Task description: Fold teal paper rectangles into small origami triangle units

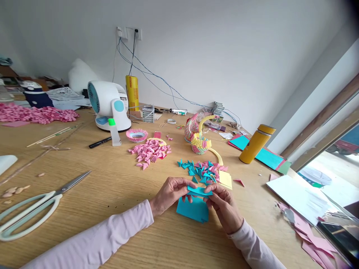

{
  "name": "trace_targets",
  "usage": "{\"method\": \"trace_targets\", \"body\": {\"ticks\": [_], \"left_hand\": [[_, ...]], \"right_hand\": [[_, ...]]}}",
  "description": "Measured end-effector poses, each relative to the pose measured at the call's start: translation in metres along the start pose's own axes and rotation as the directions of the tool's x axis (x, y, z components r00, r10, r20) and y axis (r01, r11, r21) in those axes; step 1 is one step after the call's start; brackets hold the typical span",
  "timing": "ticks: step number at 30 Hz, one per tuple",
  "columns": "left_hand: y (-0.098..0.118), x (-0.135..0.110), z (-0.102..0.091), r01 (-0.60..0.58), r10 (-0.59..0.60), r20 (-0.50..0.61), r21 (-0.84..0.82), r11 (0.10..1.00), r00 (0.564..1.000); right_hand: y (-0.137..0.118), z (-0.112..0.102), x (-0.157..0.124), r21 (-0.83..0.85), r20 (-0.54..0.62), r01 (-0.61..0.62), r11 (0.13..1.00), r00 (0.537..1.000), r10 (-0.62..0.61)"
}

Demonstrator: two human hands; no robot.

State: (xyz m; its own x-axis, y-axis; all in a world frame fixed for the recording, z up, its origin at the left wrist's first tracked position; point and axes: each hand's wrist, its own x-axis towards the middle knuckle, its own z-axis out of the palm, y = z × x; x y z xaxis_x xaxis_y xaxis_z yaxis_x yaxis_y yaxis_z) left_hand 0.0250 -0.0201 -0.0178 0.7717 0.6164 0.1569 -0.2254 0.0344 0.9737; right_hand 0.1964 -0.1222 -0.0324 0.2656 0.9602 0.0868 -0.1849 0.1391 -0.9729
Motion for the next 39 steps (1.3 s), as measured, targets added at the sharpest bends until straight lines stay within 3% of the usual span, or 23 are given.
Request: {"method": "trace_targets", "body": {"ticks": [8, 12, 17, 23, 27, 32, 39], "left_hand": [[0.000, -0.001, -0.002, 0.052, -0.051, 0.022, -0.048, 0.998, 0.998], [0.001, 0.001, 0.000, 0.075, -0.075, -0.010, 0.002, 0.997, 0.997], [0.001, 0.003, 0.000, 0.131, -0.133, -0.044, -0.053, 0.990, 0.990], [0.001, 0.002, -0.003, 0.186, -0.187, 0.010, -0.160, 0.969, 0.982], [0.000, 0.003, -0.002, 0.091, -0.090, 0.035, -0.018, 0.996, 0.995], [-0.002, 0.004, -0.001, -0.068, 0.085, -0.060, 0.250, 0.966, 0.995], [0.003, 0.000, 0.005, 0.054, -0.041, -0.066, 0.202, 0.978, 0.997]], "right_hand": [[0.001, 0.002, 0.000, -0.020, 0.029, 0.000, 1.000, 1.000, 0.000], [0.002, 0.002, -0.001, -0.056, 0.044, 0.022, 0.998, 0.999, -0.019], [-0.001, 0.000, -0.003, -0.100, 0.109, 0.037, 0.994, 0.994, -0.026], [-0.003, 0.003, -0.003, -0.304, 0.113, 0.233, 0.924, 0.972, -0.208], [0.000, 0.005, -0.001, -0.285, 0.026, 0.213, 0.935, 0.976, -0.214], [0.000, 0.007, -0.001, -0.155, -0.008, 0.114, 0.981, 0.993, -0.117], [-0.002, 0.012, -0.002, -0.167, -0.004, 0.077, 0.983, 0.997, -0.079]]}}
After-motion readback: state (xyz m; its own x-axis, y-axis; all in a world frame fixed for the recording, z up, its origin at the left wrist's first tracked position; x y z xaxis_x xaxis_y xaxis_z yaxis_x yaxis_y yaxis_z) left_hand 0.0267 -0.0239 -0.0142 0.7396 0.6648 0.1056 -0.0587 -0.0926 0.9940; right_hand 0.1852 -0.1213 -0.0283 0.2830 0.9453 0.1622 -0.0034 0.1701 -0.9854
